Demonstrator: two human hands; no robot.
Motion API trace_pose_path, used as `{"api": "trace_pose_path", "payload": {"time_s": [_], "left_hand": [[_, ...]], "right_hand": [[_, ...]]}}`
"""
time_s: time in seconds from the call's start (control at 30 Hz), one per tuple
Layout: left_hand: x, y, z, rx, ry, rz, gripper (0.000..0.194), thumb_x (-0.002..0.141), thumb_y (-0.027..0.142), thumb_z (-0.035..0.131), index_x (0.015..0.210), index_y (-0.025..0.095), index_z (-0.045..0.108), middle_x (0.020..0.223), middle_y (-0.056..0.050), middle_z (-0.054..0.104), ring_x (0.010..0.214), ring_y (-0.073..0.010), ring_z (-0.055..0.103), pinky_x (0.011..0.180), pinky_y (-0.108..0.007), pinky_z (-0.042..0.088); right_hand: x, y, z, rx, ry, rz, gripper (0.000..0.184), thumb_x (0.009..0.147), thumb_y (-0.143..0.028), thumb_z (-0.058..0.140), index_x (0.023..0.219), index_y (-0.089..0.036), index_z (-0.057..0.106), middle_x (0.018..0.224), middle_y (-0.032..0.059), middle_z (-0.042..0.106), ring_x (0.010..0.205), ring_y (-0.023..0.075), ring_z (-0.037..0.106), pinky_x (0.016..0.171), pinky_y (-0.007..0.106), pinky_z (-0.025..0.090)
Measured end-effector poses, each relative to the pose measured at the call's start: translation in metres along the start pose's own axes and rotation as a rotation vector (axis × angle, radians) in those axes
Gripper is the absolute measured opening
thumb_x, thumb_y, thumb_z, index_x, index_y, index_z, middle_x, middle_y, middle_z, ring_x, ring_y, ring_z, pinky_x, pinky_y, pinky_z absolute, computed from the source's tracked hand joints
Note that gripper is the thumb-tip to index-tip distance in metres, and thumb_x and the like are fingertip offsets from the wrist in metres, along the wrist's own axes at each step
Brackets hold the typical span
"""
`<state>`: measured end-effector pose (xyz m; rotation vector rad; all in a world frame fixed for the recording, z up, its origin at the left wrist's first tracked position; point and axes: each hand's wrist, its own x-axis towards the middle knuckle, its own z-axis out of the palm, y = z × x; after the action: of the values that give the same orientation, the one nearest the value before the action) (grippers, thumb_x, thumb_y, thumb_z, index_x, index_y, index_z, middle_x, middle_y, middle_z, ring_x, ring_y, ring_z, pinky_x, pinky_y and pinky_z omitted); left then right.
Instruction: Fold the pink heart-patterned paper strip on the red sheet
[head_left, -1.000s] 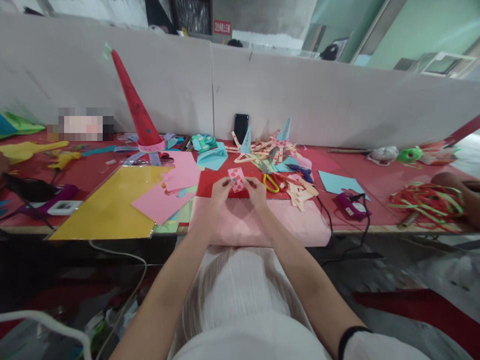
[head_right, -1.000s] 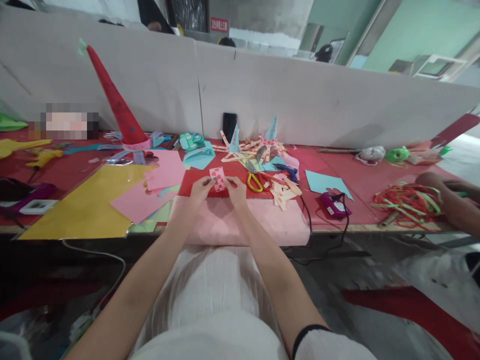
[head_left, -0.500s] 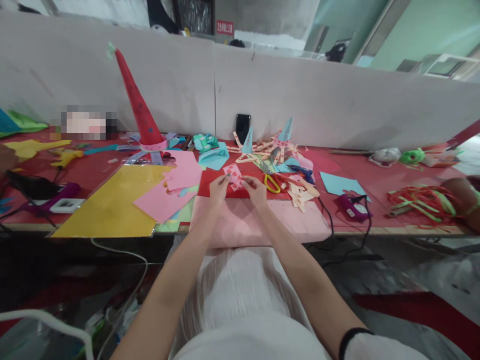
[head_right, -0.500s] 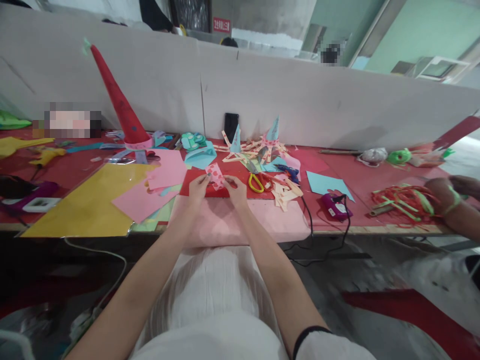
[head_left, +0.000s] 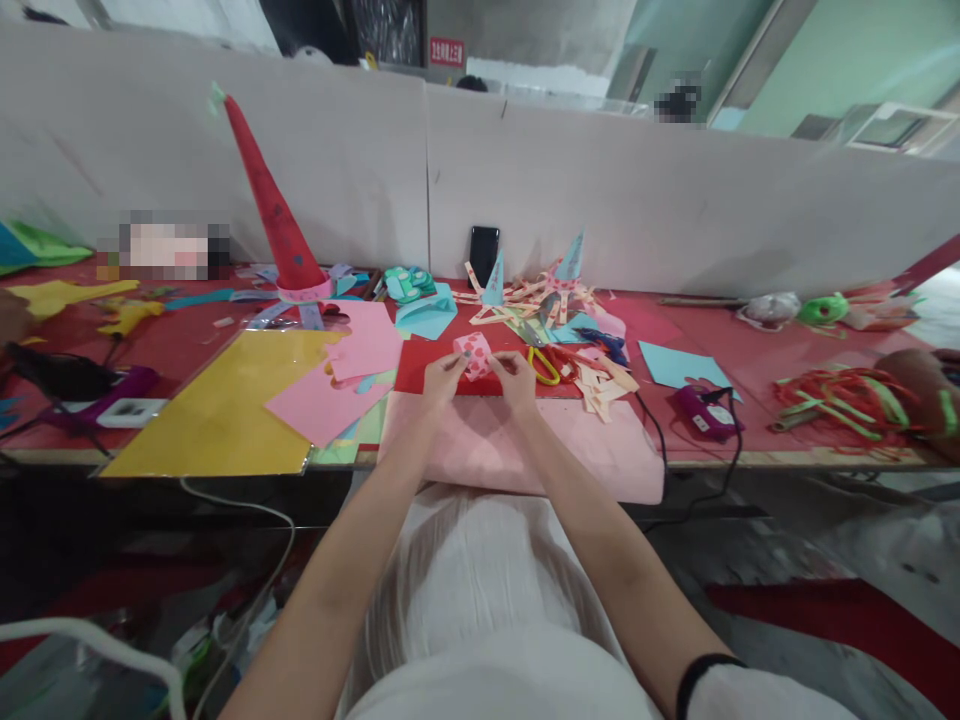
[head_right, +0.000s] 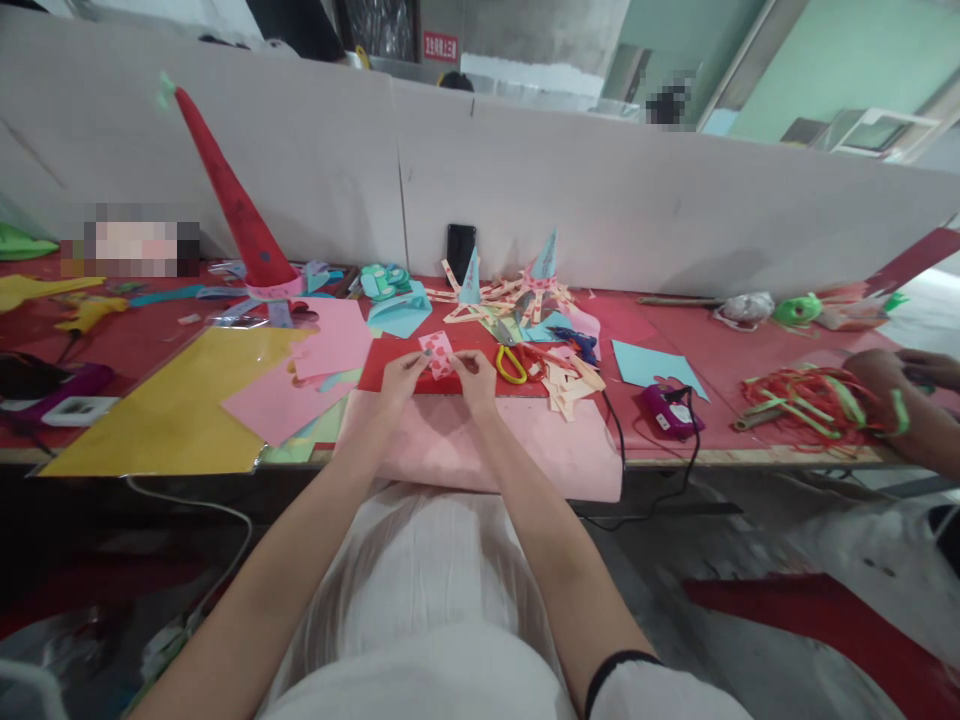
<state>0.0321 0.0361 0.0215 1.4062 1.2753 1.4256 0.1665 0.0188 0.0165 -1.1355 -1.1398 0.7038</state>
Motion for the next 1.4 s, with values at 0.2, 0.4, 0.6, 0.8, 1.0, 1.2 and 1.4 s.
{"api": "trace_pose_path", "payload": {"time_s": [0.2, 0.4, 0.6, 0.8, 1.0, 1.2, 1.4], "left_hand": [[0.0, -0.001, 0.001, -0.038, -0.049, 0.001, 0.021, 0.068, 0.036, 0.064, 0.057, 0.018, 0.06, 0.062, 0.0, 0.062, 0.069, -0.017, 0.057, 0.063, -0.026, 0.045], [-0.002, 0.001, 0.002, -0.064, -0.075, -0.013, 0.017, 0.064, 0.034, 0.07, 0.062, 0.018, 0.065, 0.066, -0.001, 0.067, 0.072, -0.0177, 0.061, 0.067, -0.027, 0.047], [-0.001, 0.004, 0.001, -0.057, -0.008, -0.052, 0.005, 0.062, 0.019, 0.072, 0.066, 0.018, 0.069, 0.076, -0.003, 0.072, 0.079, -0.0198, 0.064, 0.076, -0.03, 0.049], [0.001, 0.001, 0.002, -0.082, -0.002, -0.049, 0.006, 0.064, 0.016, 0.071, 0.069, 0.018, 0.07, 0.079, -0.004, 0.073, 0.081, -0.0198, 0.065, 0.079, -0.031, 0.048], [0.001, -0.003, 0.0, -0.04, -0.033, -0.005, 0.006, 0.068, 0.025, 0.069, 0.065, 0.02, 0.068, 0.07, -0.002, 0.07, 0.074, -0.0182, 0.062, 0.072, -0.028, 0.045], [0.001, -0.001, 0.001, -0.054, -0.04, -0.006, 0.013, 0.071, 0.025, 0.065, 0.06, 0.019, 0.062, 0.063, 0.001, 0.063, 0.065, -0.0149, 0.057, 0.064, -0.025, 0.042], [0.001, -0.002, 0.0, -0.227, -0.113, -0.037, 0.016, 0.068, 0.027, 0.067, 0.059, 0.018, 0.058, 0.058, 0.004, 0.055, 0.06, -0.0116, 0.051, 0.063, -0.023, 0.04]], "right_hand": [[0.0, 0.0, 0.0, 0.019, 0.02, -0.003, 0.032, 0.066, -0.05, 0.066, 0.073, -0.019, 0.061, 0.077, 0.0041, 0.068, 0.076, 0.0171, 0.061, 0.079, 0.034, 0.048], [0.0, -0.001, -0.001, 0.033, 0.059, 0.0, 0.034, 0.066, -0.051, 0.066, 0.074, -0.018, 0.061, 0.077, 0.0037, 0.068, 0.077, 0.0165, 0.061, 0.08, 0.034, 0.048], [0.001, 0.004, 0.0, 0.048, 0.045, 0.011, 0.035, 0.065, -0.051, 0.067, 0.076, -0.018, 0.062, 0.079, 0.0042, 0.068, 0.077, 0.0159, 0.061, 0.079, 0.033, 0.048], [0.004, 0.009, -0.001, 0.009, -0.02, 0.063, 0.039, 0.067, -0.053, 0.064, 0.082, -0.017, 0.066, 0.086, 0.0053, 0.07, 0.084, 0.0175, 0.062, 0.081, 0.032, 0.047], [0.003, 0.006, -0.001, -0.037, -0.019, 0.056, 0.038, 0.066, -0.053, 0.065, 0.077, -0.016, 0.067, 0.079, 0.0044, 0.069, 0.079, 0.0178, 0.061, 0.079, 0.032, 0.047], [-0.001, 0.004, -0.002, -0.132, 0.022, -0.091, 0.033, 0.074, -0.05, 0.06, 0.077, -0.018, 0.066, 0.083, 0.0053, 0.069, 0.081, 0.0178, 0.061, 0.08, 0.033, 0.047], [-0.011, 0.0, 0.001, -0.267, 0.011, -0.355, 0.023, 0.082, -0.042, 0.057, 0.073, -0.023, 0.065, 0.083, 0.0041, 0.067, 0.086, 0.0186, 0.059, 0.085, 0.036, 0.046]]}}
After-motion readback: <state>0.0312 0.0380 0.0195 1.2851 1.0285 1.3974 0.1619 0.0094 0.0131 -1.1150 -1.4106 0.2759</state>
